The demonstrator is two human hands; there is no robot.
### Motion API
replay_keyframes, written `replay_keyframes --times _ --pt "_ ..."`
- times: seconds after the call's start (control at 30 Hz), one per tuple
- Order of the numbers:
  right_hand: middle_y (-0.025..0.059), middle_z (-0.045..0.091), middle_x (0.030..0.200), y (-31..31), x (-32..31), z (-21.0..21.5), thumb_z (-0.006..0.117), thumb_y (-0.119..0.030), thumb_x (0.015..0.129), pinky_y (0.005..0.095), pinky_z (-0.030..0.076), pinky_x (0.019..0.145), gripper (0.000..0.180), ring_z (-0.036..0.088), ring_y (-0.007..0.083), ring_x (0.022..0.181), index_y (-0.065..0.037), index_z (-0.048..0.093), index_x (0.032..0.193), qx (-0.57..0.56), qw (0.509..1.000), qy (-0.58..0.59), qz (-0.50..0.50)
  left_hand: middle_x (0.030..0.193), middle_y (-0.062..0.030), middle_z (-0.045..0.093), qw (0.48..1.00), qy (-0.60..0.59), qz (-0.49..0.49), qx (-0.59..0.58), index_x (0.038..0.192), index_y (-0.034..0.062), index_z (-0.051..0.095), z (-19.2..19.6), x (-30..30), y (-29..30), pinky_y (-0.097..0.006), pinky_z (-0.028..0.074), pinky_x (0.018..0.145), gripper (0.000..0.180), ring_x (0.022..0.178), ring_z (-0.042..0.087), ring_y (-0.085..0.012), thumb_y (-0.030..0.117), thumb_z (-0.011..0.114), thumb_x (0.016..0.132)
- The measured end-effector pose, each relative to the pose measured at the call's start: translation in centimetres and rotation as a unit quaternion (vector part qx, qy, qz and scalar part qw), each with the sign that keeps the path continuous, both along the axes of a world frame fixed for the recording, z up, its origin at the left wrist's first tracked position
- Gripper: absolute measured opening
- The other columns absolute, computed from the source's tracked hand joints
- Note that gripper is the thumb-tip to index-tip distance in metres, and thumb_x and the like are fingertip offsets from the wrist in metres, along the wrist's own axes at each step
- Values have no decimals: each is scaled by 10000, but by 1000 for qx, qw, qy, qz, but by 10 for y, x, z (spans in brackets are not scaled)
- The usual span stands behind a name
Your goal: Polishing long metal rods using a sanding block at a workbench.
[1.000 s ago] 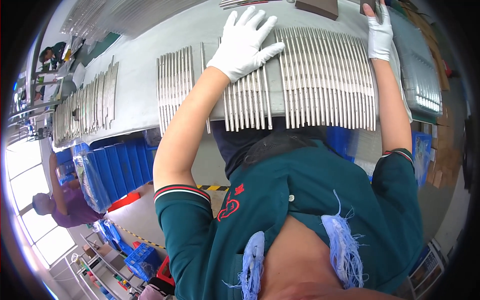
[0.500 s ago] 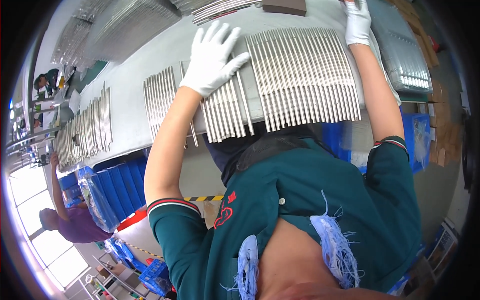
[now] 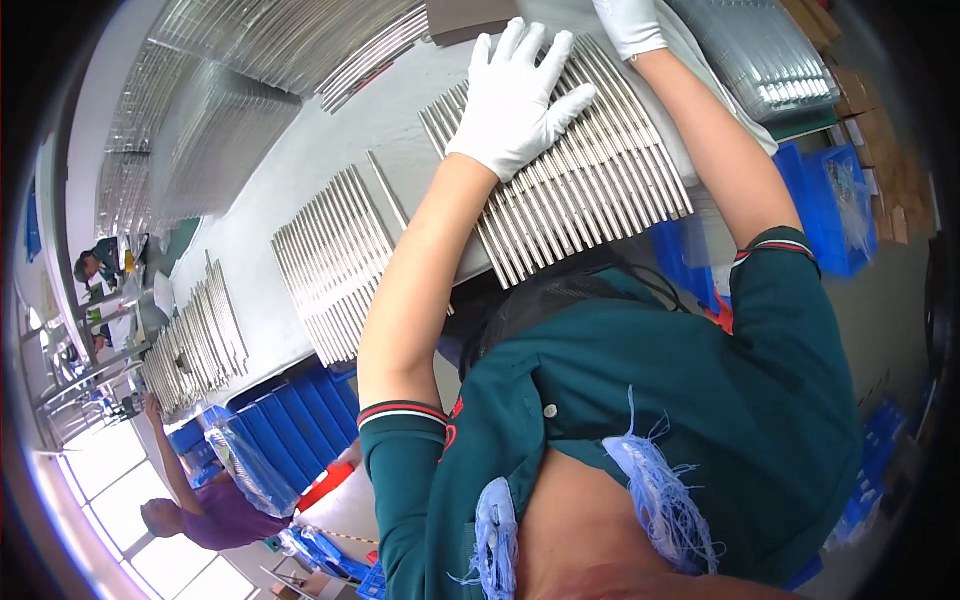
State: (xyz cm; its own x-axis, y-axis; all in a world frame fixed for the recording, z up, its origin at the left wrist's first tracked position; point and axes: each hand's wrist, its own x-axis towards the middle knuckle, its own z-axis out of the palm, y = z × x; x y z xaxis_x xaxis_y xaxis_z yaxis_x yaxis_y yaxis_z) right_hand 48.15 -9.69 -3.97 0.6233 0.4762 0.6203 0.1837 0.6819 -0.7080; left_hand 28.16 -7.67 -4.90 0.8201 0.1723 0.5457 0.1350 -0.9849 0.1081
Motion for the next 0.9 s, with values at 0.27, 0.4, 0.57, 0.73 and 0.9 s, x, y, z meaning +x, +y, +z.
replay_keyframes --times 0.27,0.4,0.57,0.73,0.9 --pt "91 623 1357 -9 31 -8 720 -284 986 274 420 1066 667 559 164 1218 48 458 1502 -116 988 46 -89 1478 -228 518 995 93 -3 38 1485 83 513 14 -45 11 -612 275 1180 703 1442 399 -438 583 525 991" --pt "81 623 1355 -8 27 -8 725 -282 981 278 407 1082 662 551 166 1238 39 467 1500 -142 984 53 -89 1513 -240 477 988 148 38 34 1509 104 496 19 -87 23 -618 229 1208 719 1463 364 -452 608 489 996" --pt "115 583 1426 -5 15 -7 727 -264 977 294 385 1121 677 516 190 1318 40 448 1514 -114 991 5 -66 1490 -251 499 989 134 48 29 1472 115 546 15 -97 28 -648 228 1188 740 1446 392 -450 661 475 978" --pt "127 570 1437 -5 16 -13 731 -256 973 297 382 1126 686 515 199 1317 39 439 1519 -110 991 0 -70 1484 -236 496 993 114 25 23 1494 103 509 10 -55 14 -608 230 1210 706 1454 374 -440 609 475 1002" --pt "115 588 1405 -8 6 -3 725 -271 977 303 401 1103 669 532 191 1277 27 456 1512 -115 991 22 -57 1460 -224 525 999 33 -15 20 1448 118 561 -1 -15 7 -617 235 1181 744 1440 400 -415 682 459 974"
